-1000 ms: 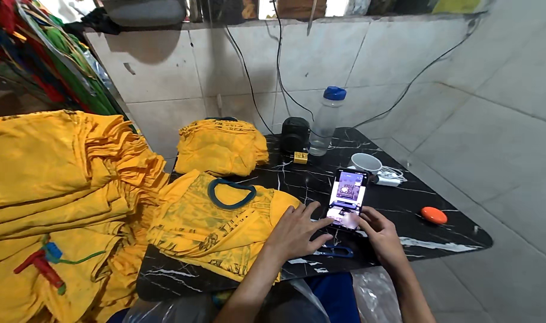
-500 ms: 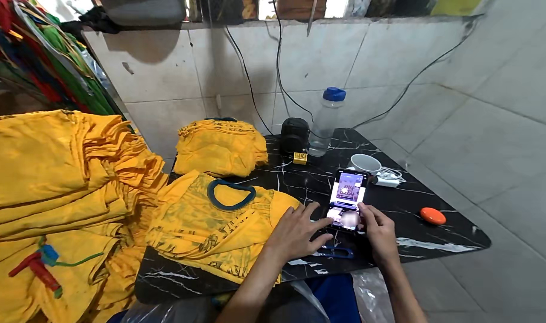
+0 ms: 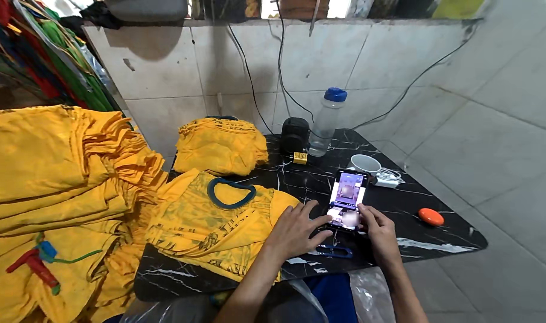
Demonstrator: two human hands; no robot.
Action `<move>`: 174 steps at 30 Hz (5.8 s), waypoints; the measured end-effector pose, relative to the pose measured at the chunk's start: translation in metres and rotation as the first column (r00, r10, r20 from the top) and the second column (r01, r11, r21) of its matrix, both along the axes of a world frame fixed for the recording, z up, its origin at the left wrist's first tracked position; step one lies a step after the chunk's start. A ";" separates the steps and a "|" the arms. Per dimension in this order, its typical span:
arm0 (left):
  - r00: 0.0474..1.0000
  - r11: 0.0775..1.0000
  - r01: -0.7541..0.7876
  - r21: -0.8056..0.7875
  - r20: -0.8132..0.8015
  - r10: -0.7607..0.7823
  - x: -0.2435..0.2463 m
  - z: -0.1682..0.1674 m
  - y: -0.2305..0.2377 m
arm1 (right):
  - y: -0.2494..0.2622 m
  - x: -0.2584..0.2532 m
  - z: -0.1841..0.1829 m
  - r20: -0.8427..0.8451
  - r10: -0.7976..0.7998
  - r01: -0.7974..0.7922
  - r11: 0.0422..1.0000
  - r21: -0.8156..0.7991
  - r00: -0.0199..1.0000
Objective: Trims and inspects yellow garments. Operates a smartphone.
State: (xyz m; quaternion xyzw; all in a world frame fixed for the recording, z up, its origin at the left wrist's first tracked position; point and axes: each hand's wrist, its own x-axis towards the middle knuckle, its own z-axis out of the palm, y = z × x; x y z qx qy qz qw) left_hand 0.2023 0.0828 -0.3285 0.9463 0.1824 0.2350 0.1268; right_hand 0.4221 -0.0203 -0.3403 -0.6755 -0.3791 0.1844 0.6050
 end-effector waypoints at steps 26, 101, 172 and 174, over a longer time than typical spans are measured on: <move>0.997 0.999 -0.046 0.001 -0.067 0.046 0.003 -0.001 0.000 | -0.014 0.011 -0.007 0.057 0.262 -0.264 0.964 0.017 0.963; 0.999 0.998 -0.035 -0.045 -0.032 0.033 0.003 0.002 -0.002 | 0.002 -0.003 -0.006 0.085 0.043 -0.048 0.997 0.053 0.995; 0.998 0.999 -0.035 -0.038 -0.059 0.033 0.003 0.001 -0.002 | -0.010 0.006 -0.007 0.002 0.210 -0.210 0.976 0.049 0.978; 0.998 0.999 -0.037 -0.039 -0.057 0.035 0.003 0.001 -0.002 | -0.010 0.006 -0.008 0.008 0.212 -0.212 0.976 0.052 0.977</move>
